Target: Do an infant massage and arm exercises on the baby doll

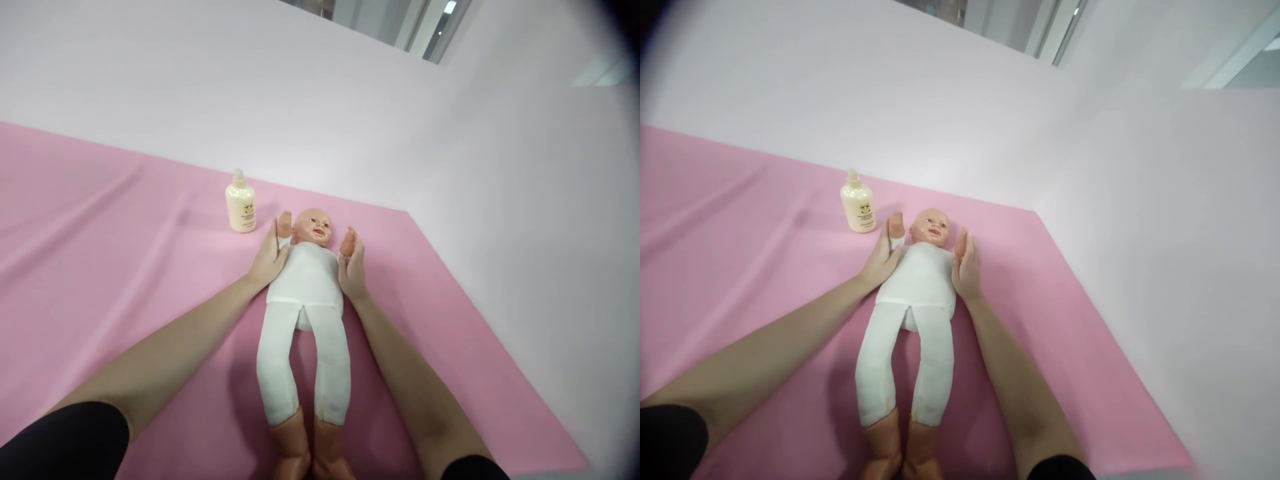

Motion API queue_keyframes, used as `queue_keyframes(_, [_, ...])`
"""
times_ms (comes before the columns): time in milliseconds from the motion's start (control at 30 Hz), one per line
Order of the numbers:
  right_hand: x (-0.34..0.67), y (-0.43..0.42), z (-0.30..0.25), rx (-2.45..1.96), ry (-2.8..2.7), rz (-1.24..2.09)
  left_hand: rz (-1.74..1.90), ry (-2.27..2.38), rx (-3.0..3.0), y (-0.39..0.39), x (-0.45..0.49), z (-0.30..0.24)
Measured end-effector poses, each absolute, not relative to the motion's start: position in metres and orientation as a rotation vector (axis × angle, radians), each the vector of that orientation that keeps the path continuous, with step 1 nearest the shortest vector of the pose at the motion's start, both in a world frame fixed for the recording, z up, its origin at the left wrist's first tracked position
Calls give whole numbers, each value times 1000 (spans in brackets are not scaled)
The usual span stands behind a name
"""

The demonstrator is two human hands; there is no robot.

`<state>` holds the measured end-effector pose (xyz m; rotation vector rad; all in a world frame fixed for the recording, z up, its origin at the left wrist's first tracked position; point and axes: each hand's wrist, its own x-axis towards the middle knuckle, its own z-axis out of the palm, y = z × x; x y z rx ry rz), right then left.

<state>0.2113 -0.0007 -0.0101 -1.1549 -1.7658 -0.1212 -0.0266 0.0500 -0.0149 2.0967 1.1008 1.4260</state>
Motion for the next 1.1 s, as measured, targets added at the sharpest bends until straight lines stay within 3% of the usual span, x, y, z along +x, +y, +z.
queue_keyframes(267, [223,10,-17,-1401,-1724,41,1246,1226,1984,64,-31,-27])
queue_keyframes(600, [223,7,-12,-1372,-1616,351,1096,1416,1898,57,-34,-15])
queue_keyframes(900, [217,3,-16,-1215,-1456,116,1486,1081,1860,44,-30,-6])
queue_keyframes(1100, [210,-4,-17,-1134,-1654,108,1348,877,2096,37,-30,-4])
